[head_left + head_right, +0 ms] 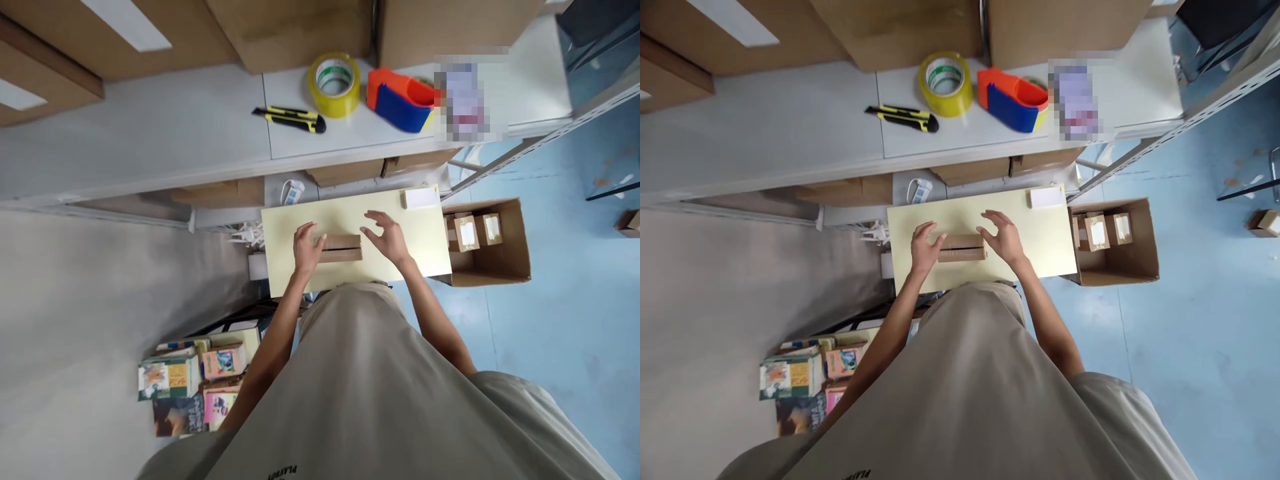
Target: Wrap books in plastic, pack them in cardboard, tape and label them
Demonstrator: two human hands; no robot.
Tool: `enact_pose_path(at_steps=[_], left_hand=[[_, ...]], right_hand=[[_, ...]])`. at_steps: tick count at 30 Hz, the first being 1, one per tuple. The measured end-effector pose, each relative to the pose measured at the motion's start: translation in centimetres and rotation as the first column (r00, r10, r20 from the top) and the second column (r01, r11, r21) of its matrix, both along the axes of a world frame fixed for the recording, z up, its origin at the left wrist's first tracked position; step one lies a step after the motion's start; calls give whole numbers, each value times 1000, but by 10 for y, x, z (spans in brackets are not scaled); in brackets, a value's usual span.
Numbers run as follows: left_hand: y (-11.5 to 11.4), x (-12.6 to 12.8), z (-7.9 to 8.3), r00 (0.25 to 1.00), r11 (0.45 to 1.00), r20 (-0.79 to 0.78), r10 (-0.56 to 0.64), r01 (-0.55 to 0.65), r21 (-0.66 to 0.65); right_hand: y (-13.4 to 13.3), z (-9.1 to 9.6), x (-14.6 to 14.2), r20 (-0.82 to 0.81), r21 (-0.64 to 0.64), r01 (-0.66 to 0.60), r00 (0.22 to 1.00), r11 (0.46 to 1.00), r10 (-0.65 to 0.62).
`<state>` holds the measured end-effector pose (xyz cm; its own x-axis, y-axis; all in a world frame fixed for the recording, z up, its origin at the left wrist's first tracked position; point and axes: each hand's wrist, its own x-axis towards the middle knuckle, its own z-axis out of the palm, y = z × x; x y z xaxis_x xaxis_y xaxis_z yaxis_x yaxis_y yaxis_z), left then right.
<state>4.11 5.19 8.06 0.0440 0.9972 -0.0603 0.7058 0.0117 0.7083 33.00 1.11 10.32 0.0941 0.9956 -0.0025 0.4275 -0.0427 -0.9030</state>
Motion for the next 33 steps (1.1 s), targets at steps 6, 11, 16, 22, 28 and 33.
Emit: enact_pose_path(at_steps=[6, 11, 16, 22, 28, 33], left_hand=[[65, 63, 98, 958, 936, 141, -251, 203, 288], [75, 106, 173, 930, 876, 138, -341, 261, 404], [56, 115, 181, 879, 871, 231, -417, 313, 380], [25, 93, 119, 842, 957, 460, -282, 211, 201], [-41, 71, 58, 822, 994, 569, -34, 90, -70], [-87, 54, 44, 766, 961, 636, 93, 97, -258]], right_hand=[[104, 101, 59, 290, 362, 63, 940, 930, -177], [194, 106, 82, 371, 410, 115, 885, 905, -280], [226, 85, 82, 353, 365, 128, 898, 922, -264], [133, 75, 53, 277, 281, 86, 946, 956, -167], [-13, 30, -21, -223, -83, 6, 974, 996, -25], [-65, 5, -54, -377, -271, -9, 921, 963, -97]])
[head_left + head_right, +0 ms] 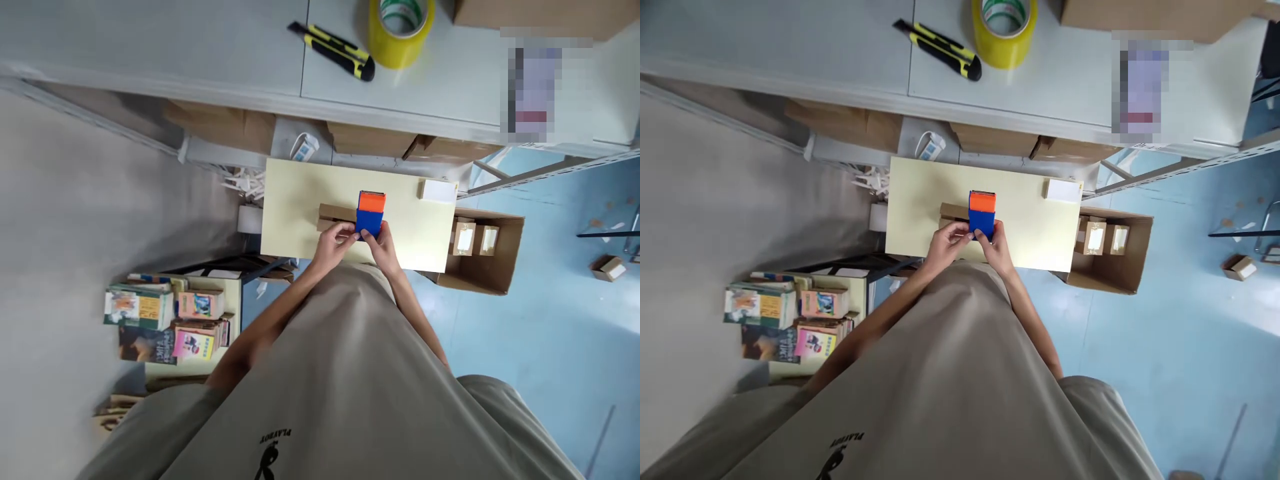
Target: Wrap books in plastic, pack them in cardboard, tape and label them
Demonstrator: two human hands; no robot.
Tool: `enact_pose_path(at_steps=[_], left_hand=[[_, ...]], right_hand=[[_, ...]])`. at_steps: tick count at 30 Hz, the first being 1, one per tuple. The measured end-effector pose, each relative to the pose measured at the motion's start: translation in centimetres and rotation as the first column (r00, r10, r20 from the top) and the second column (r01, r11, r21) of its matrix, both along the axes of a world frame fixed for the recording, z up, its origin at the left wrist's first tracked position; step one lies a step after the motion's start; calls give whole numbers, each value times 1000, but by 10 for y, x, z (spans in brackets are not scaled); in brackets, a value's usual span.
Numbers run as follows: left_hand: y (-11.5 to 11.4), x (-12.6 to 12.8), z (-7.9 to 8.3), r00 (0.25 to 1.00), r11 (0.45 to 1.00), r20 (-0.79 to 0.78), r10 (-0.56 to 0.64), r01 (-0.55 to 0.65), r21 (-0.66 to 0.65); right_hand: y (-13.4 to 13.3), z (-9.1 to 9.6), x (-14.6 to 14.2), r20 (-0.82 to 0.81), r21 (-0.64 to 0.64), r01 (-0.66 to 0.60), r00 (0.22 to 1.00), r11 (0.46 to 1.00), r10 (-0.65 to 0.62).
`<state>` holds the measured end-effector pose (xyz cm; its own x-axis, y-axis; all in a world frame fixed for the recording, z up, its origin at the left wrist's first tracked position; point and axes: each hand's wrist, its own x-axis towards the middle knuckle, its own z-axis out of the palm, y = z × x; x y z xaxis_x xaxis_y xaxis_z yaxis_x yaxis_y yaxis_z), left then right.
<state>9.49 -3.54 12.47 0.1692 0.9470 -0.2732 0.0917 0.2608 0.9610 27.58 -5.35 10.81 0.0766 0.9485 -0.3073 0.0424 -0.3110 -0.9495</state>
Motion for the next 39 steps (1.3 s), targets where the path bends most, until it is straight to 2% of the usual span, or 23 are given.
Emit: enact_pose_path(at_steps=[4, 8, 11, 17, 20, 23, 27, 30, 34, 39], left_hand=[[1, -23, 7, 996, 992, 27, -88, 90, -85], [22, -49, 13, 989, 991, 145, -6, 25, -132], [36, -65, 17, 974, 988, 224, 13, 22, -152], [37, -86, 20, 961, 976, 249, -122, 162, -146], [30, -95, 21, 974, 991, 202, -106, 120, -56], [21, -104, 25, 989, 992, 120, -87, 76, 96], [13, -117, 26, 995, 955, -15, -96, 96, 280], [13, -126, 18, 992, 914, -91, -84, 114, 389], [16, -135, 0, 988, 900, -120, -100, 141, 413], [17, -144, -15, 985, 914, -94, -146, 171, 367]], right_hand=[[-4, 5, -3, 9, -51, -82, 997, 995, 82], [-6, 21, 2, 0, -86, -233, 972, 969, 234], [-9, 34, 8, 92, -128, -332, 934, 935, 344], [-12, 49, 10, 254, -187, -454, 834, 871, 489], [-12, 54, 3, 318, -223, -464, 797, 857, 514], [-14, 60, -5, 384, -263, -454, 760, 851, 524], [-18, 68, -17, 460, -291, -427, 723, 856, 516], [-22, 72, -27, 514, -305, -403, 693, 863, 506], [-28, 73, -41, 554, -367, -369, 651, 854, 519], [-36, 74, -55, 557, -382, -355, 648, 853, 519]])
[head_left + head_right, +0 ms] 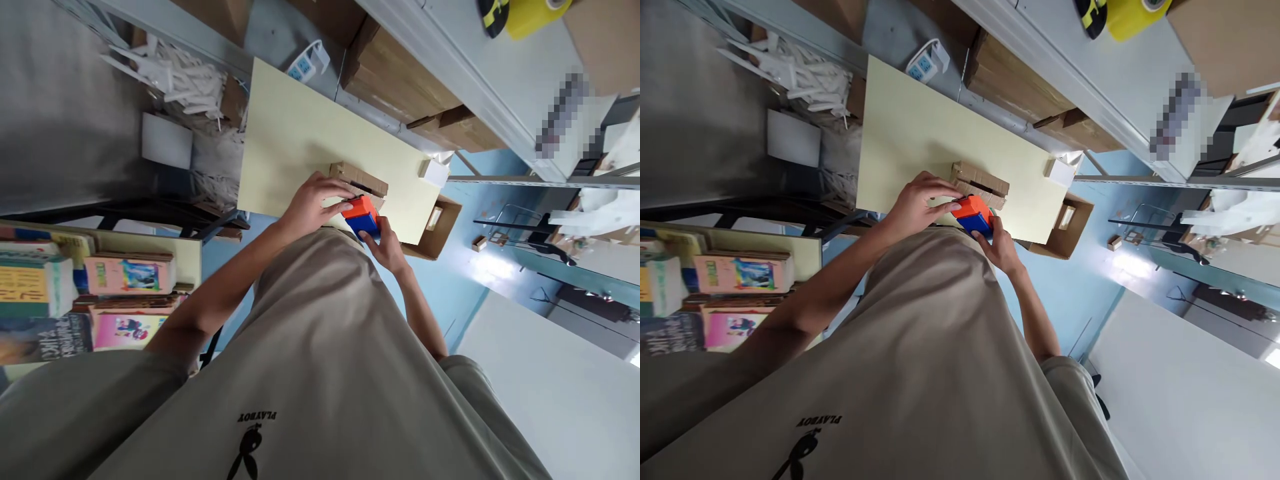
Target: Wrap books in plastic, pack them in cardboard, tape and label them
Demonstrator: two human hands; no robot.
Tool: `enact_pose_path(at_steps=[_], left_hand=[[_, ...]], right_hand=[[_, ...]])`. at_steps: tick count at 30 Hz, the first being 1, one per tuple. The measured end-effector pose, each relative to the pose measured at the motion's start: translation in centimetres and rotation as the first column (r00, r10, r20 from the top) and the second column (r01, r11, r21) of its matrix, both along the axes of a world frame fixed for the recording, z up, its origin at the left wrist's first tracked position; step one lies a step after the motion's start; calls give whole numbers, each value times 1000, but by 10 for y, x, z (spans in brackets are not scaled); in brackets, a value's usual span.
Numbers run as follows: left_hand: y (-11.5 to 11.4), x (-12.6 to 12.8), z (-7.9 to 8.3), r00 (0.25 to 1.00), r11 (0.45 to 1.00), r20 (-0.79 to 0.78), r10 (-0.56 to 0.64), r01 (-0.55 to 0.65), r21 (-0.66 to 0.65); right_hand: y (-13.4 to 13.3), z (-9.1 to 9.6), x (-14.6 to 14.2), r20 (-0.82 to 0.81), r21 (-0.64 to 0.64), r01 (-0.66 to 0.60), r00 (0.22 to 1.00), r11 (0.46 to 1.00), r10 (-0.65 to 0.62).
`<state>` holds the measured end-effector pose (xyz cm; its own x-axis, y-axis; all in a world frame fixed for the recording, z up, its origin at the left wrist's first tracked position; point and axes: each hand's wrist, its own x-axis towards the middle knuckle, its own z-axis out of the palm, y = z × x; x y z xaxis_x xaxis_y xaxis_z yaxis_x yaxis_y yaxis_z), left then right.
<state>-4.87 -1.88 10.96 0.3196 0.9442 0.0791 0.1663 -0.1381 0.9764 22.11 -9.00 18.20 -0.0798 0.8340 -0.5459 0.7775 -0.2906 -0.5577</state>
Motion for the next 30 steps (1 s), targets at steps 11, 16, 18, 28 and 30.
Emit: enact_pose_path(at_steps=[11, 16, 18, 28, 30], left_hand=[[13, -26, -18, 961, 854, 259, -101, 217, -472], [9, -6, -42, 929, 683, 342, 139, 160, -713], [3, 5, -48, 928, 650, 302, 217, 93, -754], [20, 16, -66, 842, 629, 251, 478, -128, -767], [26, 24, -69, 835, 634, 260, 485, -131, -762]], right_hand=[[12, 16, -15, 36, -67, -67, 997, 995, 70], [41, 29, -26, 121, -150, -97, 986, 984, 116], [53, 33, -28, 160, -191, -104, 978, 976, 136], [124, 111, 18, 359, -359, -160, 886, 920, 294], [134, 120, 23, 398, -341, -152, 871, 928, 289]])
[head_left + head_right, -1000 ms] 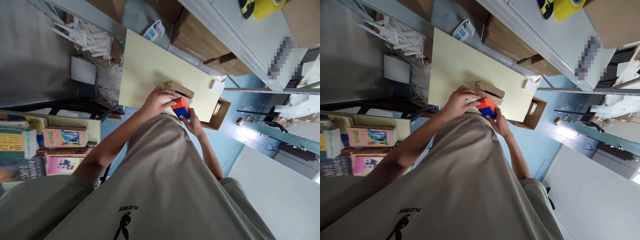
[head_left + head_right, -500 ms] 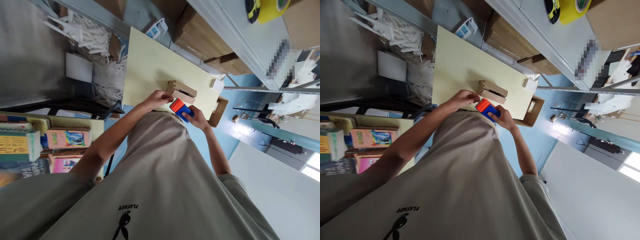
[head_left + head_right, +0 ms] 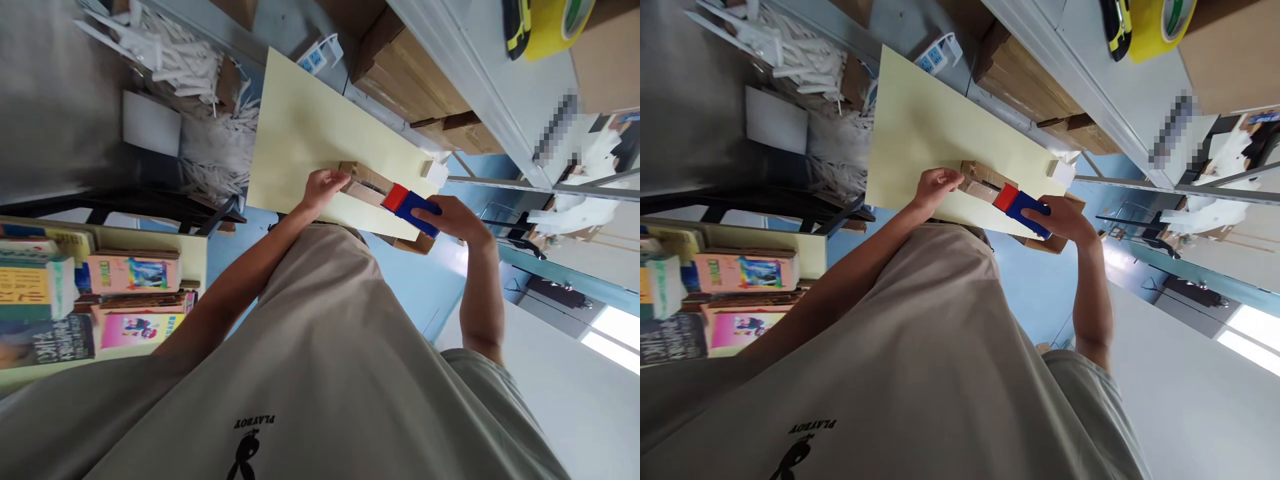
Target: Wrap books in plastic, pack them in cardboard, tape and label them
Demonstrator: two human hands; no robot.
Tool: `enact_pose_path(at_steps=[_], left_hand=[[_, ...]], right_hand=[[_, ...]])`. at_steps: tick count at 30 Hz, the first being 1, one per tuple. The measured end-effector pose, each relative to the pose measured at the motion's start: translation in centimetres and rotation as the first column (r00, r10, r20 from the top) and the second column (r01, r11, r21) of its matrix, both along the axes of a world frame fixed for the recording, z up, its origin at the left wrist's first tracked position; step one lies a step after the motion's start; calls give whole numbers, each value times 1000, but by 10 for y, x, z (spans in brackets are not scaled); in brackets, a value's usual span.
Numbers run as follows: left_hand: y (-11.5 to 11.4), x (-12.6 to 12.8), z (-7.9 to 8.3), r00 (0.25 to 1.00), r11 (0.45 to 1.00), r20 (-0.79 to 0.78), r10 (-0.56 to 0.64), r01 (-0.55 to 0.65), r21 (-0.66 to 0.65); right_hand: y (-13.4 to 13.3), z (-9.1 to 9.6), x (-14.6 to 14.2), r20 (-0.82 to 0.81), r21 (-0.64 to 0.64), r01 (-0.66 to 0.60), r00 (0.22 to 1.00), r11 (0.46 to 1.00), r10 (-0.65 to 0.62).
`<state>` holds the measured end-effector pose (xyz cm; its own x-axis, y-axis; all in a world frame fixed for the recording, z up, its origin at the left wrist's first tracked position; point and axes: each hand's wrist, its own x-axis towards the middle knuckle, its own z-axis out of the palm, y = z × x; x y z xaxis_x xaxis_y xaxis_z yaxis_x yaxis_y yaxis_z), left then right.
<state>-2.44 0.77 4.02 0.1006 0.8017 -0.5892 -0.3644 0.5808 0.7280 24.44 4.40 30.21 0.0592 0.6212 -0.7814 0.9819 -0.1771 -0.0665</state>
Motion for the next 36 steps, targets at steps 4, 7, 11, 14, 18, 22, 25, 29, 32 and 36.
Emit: enact_pose_path(at_steps=[4, 7, 11, 14, 18, 22, 25, 29, 32, 36], left_hand=[[13, 23, -9, 999, 999, 15, 37, -37, 4], [18, 34, -21, 999, 998, 16, 48, -47, -46], [19, 40, -48, 998, 995, -2, 56, -56, -80], [17, 43, -69, 996, 989, -56, 75, -81, -124], [16, 48, -86, 993, 975, -91, 81, -98, -200], [16, 55, -91, 993, 981, -93, 75, -90, -172], [13, 61, -91, 985, 986, -139, 103, -120, -116], [6, 66, -91, 973, 990, -190, 128, -136, -29], [2, 65, -91, 959, 985, -265, 106, -137, -101], [-3, 60, -99, 960, 992, -280, 28, -61, -108]], right_hand=[[17, 0, -1, 12, 28, 39, 999, 999, -39], [31, -12, -2, 18, -12, 43, 999, 999, -42], [45, -40, 0, 6, -50, -5, 1000, 999, 5], [51, -65, 2, 15, -60, -66, 998, 996, 67], [52, -90, 0, 42, -55, -120, 992, 991, 122], [50, -94, -2, 27, -51, -116, 993, 992, 117], [47, -93, -2, 14, -66, -93, 995, 993, 94], [41, -94, -1, 12, -43, -96, 995, 994, 97], [36, -94, -1, 12, -31, -104, 994, 994, 105], [30, -92, -3, 34, -32, -84, 996, 996, 85]])
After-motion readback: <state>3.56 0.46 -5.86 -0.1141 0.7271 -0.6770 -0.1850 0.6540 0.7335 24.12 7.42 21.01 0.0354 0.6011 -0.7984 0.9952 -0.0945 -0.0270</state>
